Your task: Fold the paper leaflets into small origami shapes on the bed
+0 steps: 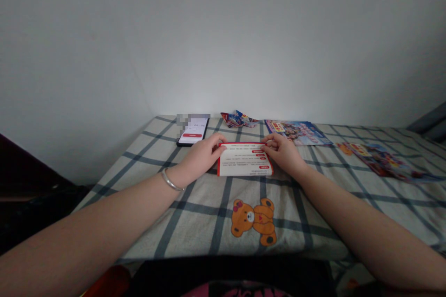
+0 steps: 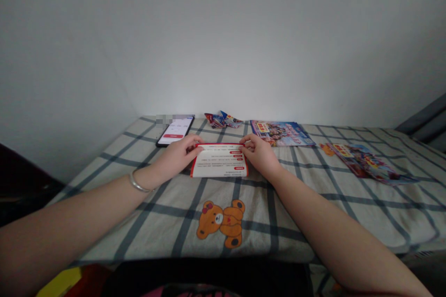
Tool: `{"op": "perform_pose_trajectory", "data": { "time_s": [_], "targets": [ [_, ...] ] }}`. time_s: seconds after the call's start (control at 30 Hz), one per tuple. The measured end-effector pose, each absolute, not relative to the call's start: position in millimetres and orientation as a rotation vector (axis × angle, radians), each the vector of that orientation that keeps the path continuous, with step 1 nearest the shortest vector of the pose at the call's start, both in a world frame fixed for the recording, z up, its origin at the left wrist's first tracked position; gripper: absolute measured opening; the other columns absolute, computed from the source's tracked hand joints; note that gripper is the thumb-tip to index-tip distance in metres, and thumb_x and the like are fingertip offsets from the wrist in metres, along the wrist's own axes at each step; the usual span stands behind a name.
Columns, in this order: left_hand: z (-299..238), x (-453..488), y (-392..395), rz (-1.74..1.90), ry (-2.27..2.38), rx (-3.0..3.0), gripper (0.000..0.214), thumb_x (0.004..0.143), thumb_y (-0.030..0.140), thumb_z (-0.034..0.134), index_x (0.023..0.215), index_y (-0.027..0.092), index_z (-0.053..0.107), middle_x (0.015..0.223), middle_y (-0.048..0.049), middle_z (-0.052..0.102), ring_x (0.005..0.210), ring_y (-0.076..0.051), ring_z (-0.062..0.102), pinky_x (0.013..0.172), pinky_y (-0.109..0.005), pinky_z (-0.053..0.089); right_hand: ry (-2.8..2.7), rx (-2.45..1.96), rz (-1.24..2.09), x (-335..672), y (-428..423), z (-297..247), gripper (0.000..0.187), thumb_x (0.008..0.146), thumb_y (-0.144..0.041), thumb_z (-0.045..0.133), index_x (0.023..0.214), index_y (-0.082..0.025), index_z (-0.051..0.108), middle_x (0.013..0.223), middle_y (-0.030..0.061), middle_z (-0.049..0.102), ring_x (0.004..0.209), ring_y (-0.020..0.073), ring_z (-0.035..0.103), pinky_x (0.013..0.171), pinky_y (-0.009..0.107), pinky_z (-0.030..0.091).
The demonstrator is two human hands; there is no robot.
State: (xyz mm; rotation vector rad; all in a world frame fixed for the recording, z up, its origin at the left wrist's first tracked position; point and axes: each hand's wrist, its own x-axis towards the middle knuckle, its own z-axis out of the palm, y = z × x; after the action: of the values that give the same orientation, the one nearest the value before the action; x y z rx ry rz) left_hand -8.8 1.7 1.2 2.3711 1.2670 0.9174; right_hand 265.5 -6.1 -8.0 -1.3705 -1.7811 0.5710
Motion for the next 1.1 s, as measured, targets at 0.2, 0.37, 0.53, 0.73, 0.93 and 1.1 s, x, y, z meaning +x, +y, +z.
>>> {"op": "perform_pose_trajectory", "data": {
  "time_s": [0.2, 0.37, 0.53, 0.73, 0.93, 1.1],
  "targets": [
    [-0.2, -8.8, 3.4, 0.952, 1.239, 2.331, 0.015, 0.093, 0.027, 0.05, 0.103, 0.022, 0.06, 0.092, -0.0009, 0.069, 0.083, -0.018, 0.066, 0.073, -0.03, 0.047, -1.778, -1.4, 0.554, 265.0, -6.9, -6.3, 0.014, 0.081, -0.028, 0.061, 0.094, -0.022, 0.059, 0.071, -0.001, 0.069, 0.064, 0.0168, 0.066, 0.058, 0.027, 0.049],
    [0.3, -8.8, 3.4, 0.951, 1.299, 2.314, 0.017, 0.092, 0.026, 0.053, 0.108, 0.022, 0.058, 0.086, -0.0005, 0.07, 0.078, -0.018, 0.066, 0.068, -0.028, 0.046, -1.765, -1.397, 0.554, 264.1, -7.6, -6.2, 0.013, 0.081, -0.029, 0.061, 0.092, -0.023, 0.061, 0.069, -0.0008, 0.07, 0.063, 0.0172, 0.066, 0.056, 0.027, 0.048],
    [-1.3, -9.3, 6.4, 0.96, 1.278, 2.34, 0.009, 0.092, 0.024, 0.055, 0.099, 0.02, 0.06, 0.085, -0.0002, 0.069, 0.078, -0.017, 0.066, 0.067, -0.027, 0.046, -1.771, -1.391, 0.545, 265.1, -6.2, -6.8, 0.012, 0.08, -0.028, 0.062, 0.09, -0.022, 0.062, 0.071, -0.0002, 0.069, 0.064, 0.0161, 0.065, 0.058, 0.027, 0.049],
    [1.0, -7.5, 7.1, 0.964, 1.301, 2.375, 0.01, 0.09, 0.022, 0.058, 0.097, 0.02, 0.064, 0.09, -0.0009, 0.071, 0.083, -0.018, 0.067, 0.073, -0.029, 0.049, -1.786, -1.363, 0.538, 266.2, -1.6, -9.5, 0.014, 0.079, -0.029, 0.063, 0.09, -0.02, 0.063, 0.069, -0.0005, 0.066, 0.059, 0.0138, 0.06, 0.056, 0.026, 0.047],
    [1.9, -7.1, 8.5, 0.966, 1.307, 2.383, 0.011, 0.089, 0.019, 0.057, 0.098, 0.02, 0.064, 0.092, -0.0011, 0.072, 0.084, -0.018, 0.067, 0.076, -0.031, 0.05, -1.796, -1.355, 0.499, 265.9, 0.5, -10.7, 0.017, 0.079, -0.032, 0.064, 0.091, -0.02, 0.064, 0.071, -0.0002, 0.066, 0.059, 0.0131, 0.059, 0.057, 0.026, 0.047],
    [-0.1, -8.2, 9.9, 0.977, 1.3, 2.377, 0.012, 0.089, 0.019, 0.058, 0.099, 0.02, 0.065, 0.093, -0.0005, 0.072, 0.085, -0.018, 0.067, 0.076, -0.03, 0.05, -1.796, -1.358, 0.517, 265.9, 0.0, -9.8, 0.016, 0.078, -0.032, 0.065, 0.088, -0.02, 0.064, 0.07, 0.0, 0.067, 0.06, 0.0139, 0.06, 0.057, 0.026, 0.048]
  ]
}}
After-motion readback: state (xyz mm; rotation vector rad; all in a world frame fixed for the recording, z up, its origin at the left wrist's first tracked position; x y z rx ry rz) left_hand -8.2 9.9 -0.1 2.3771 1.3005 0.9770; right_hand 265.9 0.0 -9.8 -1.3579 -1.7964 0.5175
